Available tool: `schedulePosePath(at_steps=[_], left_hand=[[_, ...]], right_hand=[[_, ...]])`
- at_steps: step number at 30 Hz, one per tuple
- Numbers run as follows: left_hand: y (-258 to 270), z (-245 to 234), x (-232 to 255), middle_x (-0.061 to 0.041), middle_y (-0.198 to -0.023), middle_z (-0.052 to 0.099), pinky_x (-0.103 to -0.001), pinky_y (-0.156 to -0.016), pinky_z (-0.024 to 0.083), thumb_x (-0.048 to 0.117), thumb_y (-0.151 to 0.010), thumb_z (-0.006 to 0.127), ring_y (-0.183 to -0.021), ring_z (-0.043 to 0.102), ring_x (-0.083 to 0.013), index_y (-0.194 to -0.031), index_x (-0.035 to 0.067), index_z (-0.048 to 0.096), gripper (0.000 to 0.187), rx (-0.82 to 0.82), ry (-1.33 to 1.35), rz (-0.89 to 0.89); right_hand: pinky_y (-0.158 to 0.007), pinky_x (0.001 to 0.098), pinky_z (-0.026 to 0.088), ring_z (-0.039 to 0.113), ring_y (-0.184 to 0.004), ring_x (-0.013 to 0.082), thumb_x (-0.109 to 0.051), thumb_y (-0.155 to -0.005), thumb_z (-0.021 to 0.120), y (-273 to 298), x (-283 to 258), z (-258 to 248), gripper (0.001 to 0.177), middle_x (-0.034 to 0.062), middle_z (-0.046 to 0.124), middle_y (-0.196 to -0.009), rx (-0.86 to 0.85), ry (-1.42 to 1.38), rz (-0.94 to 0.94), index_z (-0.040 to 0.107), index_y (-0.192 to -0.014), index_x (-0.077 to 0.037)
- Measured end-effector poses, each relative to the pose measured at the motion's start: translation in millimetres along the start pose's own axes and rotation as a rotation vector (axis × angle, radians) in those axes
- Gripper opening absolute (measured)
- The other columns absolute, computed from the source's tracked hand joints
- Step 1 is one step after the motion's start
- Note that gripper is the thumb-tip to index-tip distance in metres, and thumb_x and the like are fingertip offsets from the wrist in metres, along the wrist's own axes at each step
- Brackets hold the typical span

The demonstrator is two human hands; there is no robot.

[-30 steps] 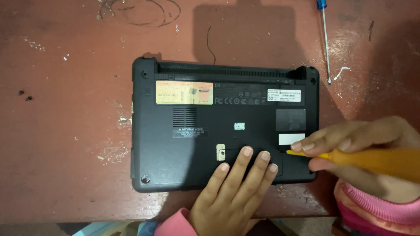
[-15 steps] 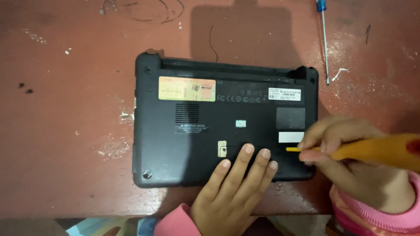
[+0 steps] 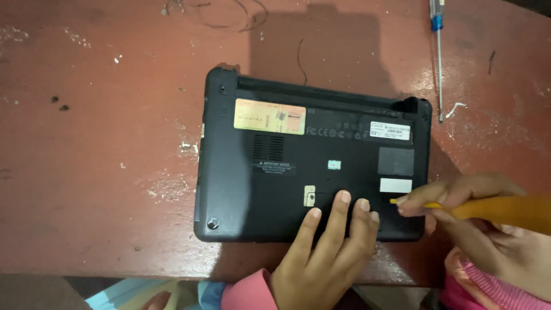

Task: Reinstalling a keyboard into a laptop, securing it with screws using a screwdriver, and installing internal components like RAM and the battery.

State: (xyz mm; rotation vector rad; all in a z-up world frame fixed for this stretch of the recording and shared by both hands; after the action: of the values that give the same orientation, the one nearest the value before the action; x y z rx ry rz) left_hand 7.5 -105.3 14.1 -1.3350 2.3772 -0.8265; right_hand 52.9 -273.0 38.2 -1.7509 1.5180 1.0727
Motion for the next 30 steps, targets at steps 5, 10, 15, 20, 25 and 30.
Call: schedulePosePath(at_steps=[5, 10, 15, 20, 25, 30], left_hand=[[0.1, 0.7, -1.3, 0.011, -0.128, 0.059, -0.029, -0.104, 0.043, 0.036, -0.108, 0.053, -0.125, 0.060, -0.0088, -0.130, 0.022, 0.057, 0.027, -0.006, -0.020, -0.002], [-0.3, 2.8, 1.8, 0.011, -0.127, 0.059, -0.030, -0.103, 0.044, 0.037, -0.109, 0.054, -0.124, 0.060, -0.0085, -0.129, 0.020, 0.056, 0.027, -0.011, -0.044, -0.009], [2.0, 4.1, 1.0, 0.010, -0.130, 0.056, -0.030, -0.106, 0.041, 0.040, -0.109, 0.054, -0.127, 0.058, -0.0084, -0.132, 0.023, 0.054, 0.028, -0.035, -0.049, 0.001], [3.8, 2.9, 1.0, 0.009, -0.131, 0.055, -0.030, -0.106, 0.042, 0.036, -0.110, 0.049, -0.128, 0.057, -0.0089, -0.132, 0.022, 0.053, 0.026, -0.037, -0.046, -0.006], [7.6, 7.0, 0.5, 0.011, -0.130, 0.053, -0.028, -0.107, 0.042, 0.044, -0.107, 0.059, -0.129, 0.055, -0.0070, -0.131, 0.021, 0.052, 0.033, -0.053, -0.008, -0.075], [7.9, 2.1, -0.5, 0.010, -0.130, 0.057, -0.030, -0.108, 0.041, 0.037, -0.110, 0.053, -0.128, 0.057, -0.0097, -0.129, 0.022, 0.055, 0.025, 0.056, -0.054, -0.034]], right_hand=[[-0.062, 0.0207, 0.068, 0.081, -0.085, 0.0184, -0.005, -0.082, 0.061, -11.9, -10.4, -0.6, 0.015, 0.0112, 0.078, -0.101, -0.010, 0.069, -0.012, 0.054, -0.094, -0.010], [-0.086, 0.0252, 0.072, 0.080, -0.111, 0.0276, 0.002, -0.076, 0.068, -4.7, 3.4, 4.6, 0.043, 0.0152, 0.077, -0.111, -0.136, -0.060, -0.178, 0.056, -0.110, -0.022], [-0.087, 0.0200, 0.066, 0.077, -0.105, 0.0217, 0.002, -0.076, 0.070, 9.0, 35.1, -1.0, 0.038, 0.0150, 0.073, -0.105, -0.050, -0.099, -0.206, 0.053, -0.104, -0.018], [-0.079, 0.0258, 0.060, 0.075, -0.077, 0.0157, -0.003, -0.074, 0.072, -19.5, -19.4, 13.2, 0.018, 0.0061, 0.072, -0.081, 0.087, 0.240, -0.096, 0.056, -0.076, -0.010], [-0.073, 0.0248, 0.058, 0.070, -0.081, 0.0194, 0.001, -0.088, 0.056, -15.9, -15.2, 20.2, 0.028, 0.0096, 0.063, -0.080, 0.074, 0.083, -0.166, 0.033, -0.087, -0.015], [-0.084, 0.0312, 0.043, 0.055, -0.089, 0.0221, -0.051, -0.099, 0.047, -14.9, -14.4, 21.7, 0.032, 0.0150, 0.062, -0.095, 0.034, -0.214, -0.260, 0.046, -0.097, -0.019]])
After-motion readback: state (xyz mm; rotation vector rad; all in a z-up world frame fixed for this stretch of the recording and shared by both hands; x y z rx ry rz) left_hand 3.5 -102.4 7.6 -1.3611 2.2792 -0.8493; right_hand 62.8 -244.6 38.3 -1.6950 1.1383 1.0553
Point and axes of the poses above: each hand's wrist, its own y-axis away from the middle knuckle, its own z-axis out of the palm, x = y × z, the point moved 8 cm from there along -y, towards the middle knuckle
